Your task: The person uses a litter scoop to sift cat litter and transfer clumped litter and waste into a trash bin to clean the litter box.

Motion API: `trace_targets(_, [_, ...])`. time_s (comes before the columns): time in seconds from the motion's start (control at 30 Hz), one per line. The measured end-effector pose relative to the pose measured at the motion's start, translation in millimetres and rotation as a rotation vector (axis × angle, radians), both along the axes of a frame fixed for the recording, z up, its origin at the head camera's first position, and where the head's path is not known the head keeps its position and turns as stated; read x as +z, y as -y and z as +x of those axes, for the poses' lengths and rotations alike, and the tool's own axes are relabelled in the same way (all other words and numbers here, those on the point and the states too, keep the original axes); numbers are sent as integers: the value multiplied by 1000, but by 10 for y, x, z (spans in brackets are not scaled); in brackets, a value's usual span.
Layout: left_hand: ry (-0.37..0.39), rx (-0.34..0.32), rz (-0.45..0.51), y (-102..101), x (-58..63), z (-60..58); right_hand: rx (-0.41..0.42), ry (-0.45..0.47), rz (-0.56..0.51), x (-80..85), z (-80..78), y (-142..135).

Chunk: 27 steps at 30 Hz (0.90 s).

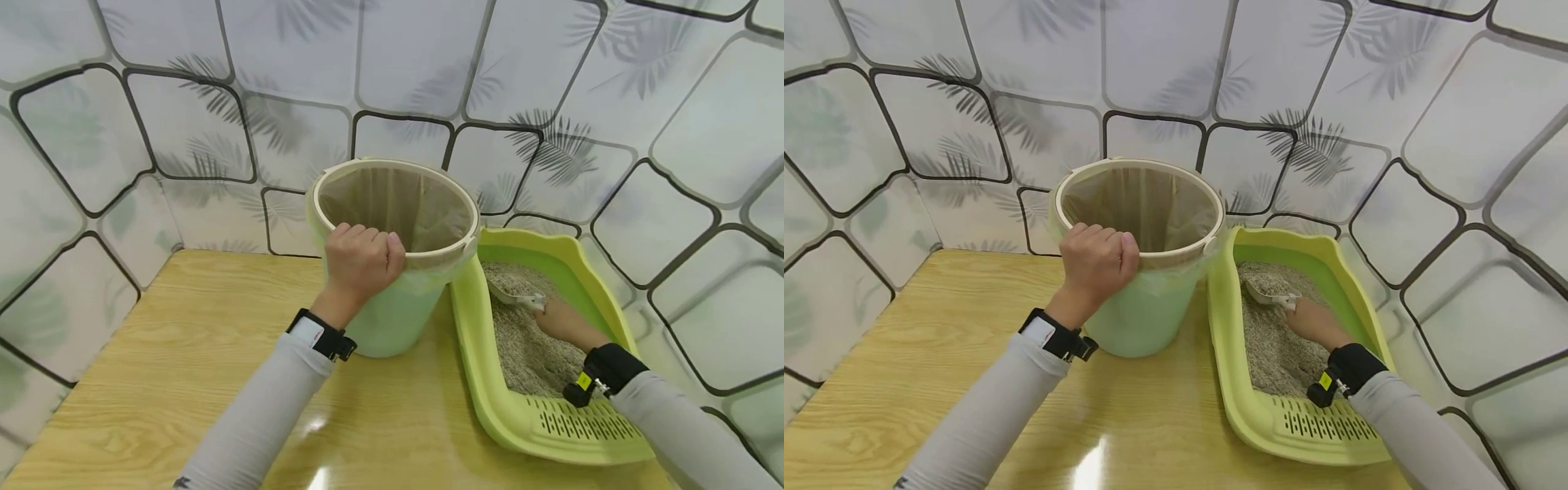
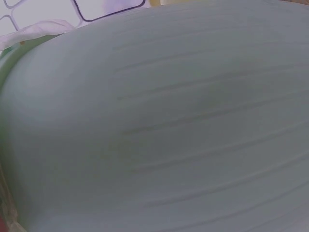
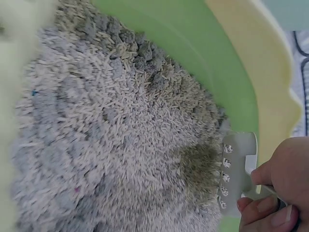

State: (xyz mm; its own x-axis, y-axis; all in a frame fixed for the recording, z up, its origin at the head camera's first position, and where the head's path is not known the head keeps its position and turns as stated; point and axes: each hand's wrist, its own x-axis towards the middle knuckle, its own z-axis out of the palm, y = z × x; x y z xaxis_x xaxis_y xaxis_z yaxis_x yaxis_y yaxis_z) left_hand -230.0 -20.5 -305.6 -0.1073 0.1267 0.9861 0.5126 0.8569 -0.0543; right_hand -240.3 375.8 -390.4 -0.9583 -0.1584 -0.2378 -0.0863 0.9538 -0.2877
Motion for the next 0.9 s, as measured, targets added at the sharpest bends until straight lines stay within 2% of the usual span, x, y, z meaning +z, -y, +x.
trace_targets(0.2, [-7,13,0,77,-43,-76,-45,-38,-5,93,156,-13])
trace_targets(0.37, [-4,16,3,107,-86,-113,-113,-124,-41,130,279,-5])
trace_targets(0.57, [-7,6,0,76,-92,-101,-176,-250,-119,114,391,-18])
trace_targets(0.77, [-14,-8,7,19,-48,-61,-273,-371,-132,116,490,-38])
trace_targets(0.9, [-23,-20,13,2,-17,-49,-303,-460,-129,181,523,-37])
